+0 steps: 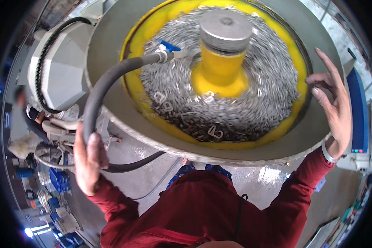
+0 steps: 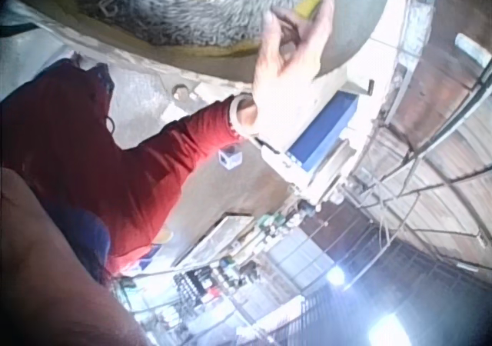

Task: The person cleans and finishes metal parts by rinsing them in a rotating vibratory finishing machine with water from a hose.

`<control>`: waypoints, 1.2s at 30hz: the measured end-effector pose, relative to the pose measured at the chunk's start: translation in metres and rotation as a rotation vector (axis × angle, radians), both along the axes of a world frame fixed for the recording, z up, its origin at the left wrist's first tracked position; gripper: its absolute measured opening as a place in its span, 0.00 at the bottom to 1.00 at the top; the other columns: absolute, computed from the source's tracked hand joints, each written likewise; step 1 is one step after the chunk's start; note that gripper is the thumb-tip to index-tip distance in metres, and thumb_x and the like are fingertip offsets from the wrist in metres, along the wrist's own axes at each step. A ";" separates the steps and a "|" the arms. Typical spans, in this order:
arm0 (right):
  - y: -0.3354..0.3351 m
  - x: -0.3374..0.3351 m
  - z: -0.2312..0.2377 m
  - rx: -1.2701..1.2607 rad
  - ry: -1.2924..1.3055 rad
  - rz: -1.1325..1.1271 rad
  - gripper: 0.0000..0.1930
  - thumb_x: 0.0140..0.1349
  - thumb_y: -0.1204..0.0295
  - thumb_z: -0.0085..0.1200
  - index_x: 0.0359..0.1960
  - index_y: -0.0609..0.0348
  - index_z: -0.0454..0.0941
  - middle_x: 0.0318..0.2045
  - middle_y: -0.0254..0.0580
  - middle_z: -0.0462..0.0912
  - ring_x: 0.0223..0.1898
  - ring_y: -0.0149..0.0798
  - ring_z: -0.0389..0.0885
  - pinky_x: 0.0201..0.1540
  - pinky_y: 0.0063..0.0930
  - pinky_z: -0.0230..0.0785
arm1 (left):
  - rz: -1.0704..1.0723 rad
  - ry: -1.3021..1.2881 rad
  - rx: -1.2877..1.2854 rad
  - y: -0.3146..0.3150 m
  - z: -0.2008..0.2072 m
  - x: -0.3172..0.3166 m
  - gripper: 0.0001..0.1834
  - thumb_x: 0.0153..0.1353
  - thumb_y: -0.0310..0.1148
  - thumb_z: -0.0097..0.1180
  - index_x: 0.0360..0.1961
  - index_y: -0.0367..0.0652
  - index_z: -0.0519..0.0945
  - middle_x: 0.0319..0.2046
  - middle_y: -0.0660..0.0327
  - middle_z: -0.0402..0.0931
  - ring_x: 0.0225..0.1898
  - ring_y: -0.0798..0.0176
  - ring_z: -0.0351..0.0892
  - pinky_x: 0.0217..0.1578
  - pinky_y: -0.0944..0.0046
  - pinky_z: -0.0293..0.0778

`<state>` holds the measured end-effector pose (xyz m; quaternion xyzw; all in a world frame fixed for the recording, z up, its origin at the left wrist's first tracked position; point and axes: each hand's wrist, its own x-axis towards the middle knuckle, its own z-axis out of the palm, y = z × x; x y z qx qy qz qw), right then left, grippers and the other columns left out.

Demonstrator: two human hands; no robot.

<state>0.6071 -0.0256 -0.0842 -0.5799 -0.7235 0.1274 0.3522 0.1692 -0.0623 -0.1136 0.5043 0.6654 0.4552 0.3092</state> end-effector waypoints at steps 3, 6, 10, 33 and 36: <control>0.000 0.006 0.000 0.010 -0.054 0.044 0.31 0.53 0.71 0.56 0.61 0.58 0.63 0.29 0.37 0.77 0.34 0.30 0.73 0.45 0.26 0.65 | -0.304 -0.047 -0.044 0.014 0.010 -0.032 0.23 0.65 0.41 0.47 0.52 0.34 0.62 0.13 0.69 0.59 0.08 0.77 0.55 0.07 0.77 0.55; -0.001 0.009 0.000 -0.016 -0.015 0.065 0.30 0.53 0.73 0.56 0.61 0.58 0.63 0.29 0.37 0.77 0.33 0.30 0.73 0.43 0.25 0.66 | -0.461 -0.041 -0.114 0.025 0.024 -0.030 0.23 0.64 0.43 0.47 0.50 0.33 0.63 0.12 0.70 0.58 0.07 0.78 0.54 0.07 0.77 0.54; -0.002 0.015 -0.003 0.024 0.008 0.101 0.30 0.54 0.75 0.56 0.61 0.58 0.63 0.29 0.37 0.77 0.32 0.29 0.72 0.42 0.25 0.66 | -0.454 -0.011 -0.167 0.027 0.031 -0.018 0.25 0.64 0.42 0.48 0.52 0.32 0.62 0.15 0.69 0.59 0.08 0.78 0.55 0.07 0.77 0.55; -0.009 0.000 0.001 -0.030 0.050 0.064 0.31 0.54 0.68 0.54 0.62 0.57 0.62 0.27 0.36 0.76 0.33 0.28 0.72 0.41 0.23 0.64 | -0.155 -0.383 0.308 0.003 -0.008 0.040 0.13 0.66 0.39 0.43 0.41 0.39 0.66 0.09 0.70 0.54 0.05 0.79 0.46 0.04 0.78 0.45; -0.008 0.001 0.002 -0.064 0.035 0.062 0.32 0.54 0.67 0.55 0.63 0.55 0.61 0.28 0.36 0.76 0.32 0.27 0.71 0.41 0.22 0.64 | -0.195 -0.375 0.309 -0.005 -0.002 0.026 0.14 0.66 0.40 0.44 0.40 0.38 0.67 0.09 0.70 0.54 0.06 0.79 0.46 0.04 0.78 0.46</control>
